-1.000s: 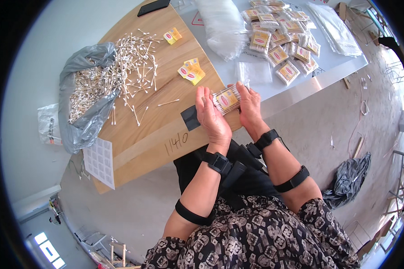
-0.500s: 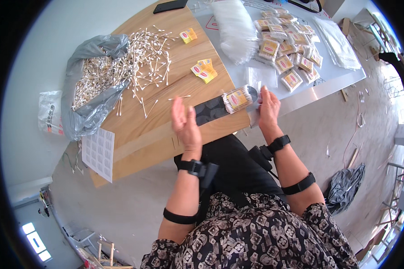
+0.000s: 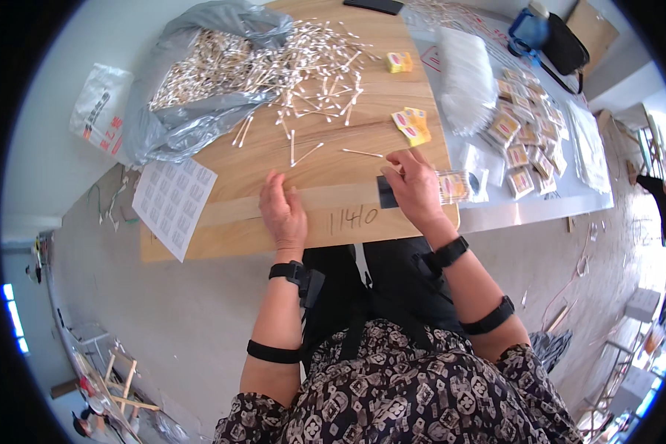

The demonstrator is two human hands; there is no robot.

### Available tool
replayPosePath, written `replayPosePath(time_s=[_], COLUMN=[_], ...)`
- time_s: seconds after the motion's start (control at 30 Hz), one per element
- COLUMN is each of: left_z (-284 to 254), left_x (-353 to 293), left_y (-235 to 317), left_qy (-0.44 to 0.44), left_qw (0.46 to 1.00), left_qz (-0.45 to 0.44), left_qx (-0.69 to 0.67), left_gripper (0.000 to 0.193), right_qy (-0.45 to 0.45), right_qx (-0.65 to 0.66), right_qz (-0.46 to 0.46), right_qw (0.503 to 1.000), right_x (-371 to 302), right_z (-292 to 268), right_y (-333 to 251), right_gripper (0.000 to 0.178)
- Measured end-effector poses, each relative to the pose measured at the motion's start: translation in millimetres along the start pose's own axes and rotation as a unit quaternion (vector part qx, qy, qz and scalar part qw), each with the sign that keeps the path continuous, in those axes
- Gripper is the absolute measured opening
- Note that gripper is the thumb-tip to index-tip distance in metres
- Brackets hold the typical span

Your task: Counting and arranging cotton swabs and placing them into small plastic bags.

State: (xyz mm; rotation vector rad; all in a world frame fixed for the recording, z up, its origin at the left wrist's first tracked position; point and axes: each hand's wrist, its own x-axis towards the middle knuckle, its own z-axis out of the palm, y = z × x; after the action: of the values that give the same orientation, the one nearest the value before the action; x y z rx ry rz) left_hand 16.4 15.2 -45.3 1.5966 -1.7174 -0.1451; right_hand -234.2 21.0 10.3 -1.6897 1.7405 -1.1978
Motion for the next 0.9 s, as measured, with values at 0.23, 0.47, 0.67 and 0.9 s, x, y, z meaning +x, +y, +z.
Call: replayPosePath(time_s=[0.23,0.47,0.67,0.9], left_z=[-2.9,0.0,-4.9,-8.9], left_x=[5.0,2.9,4.0,9.7], left_y=[22.8,18.2,21.6,35.0], left_qy=[-0.019,-0.013,-0.028,-0.135], left_qw=[0.997,0.998,0.998,0.981], left_qz=[-0.050,-0.047,-0.050,0.086], left_qx=[0.048,0.042,0.037,0.106], left_gripper=[0.051,0.049,0.051,0.042], right_qy=[-0.125,-0.101,-0.261,-0.170], right_qx=[-0.106,-0.073,-0.105,-0.108], right_qz=[-0.096,-0.288,-0.274,-0.213], right_qw=[0.982,0.949,0.920,0.956], right_x=[25.4,69.5,89.1,27.2], right_z=[60.2,101.0,103.6,75.5], right_y=[0.5,-26.9,-24.0,-20.6], right_gripper=[0.006,0.024,0.026,0.013])
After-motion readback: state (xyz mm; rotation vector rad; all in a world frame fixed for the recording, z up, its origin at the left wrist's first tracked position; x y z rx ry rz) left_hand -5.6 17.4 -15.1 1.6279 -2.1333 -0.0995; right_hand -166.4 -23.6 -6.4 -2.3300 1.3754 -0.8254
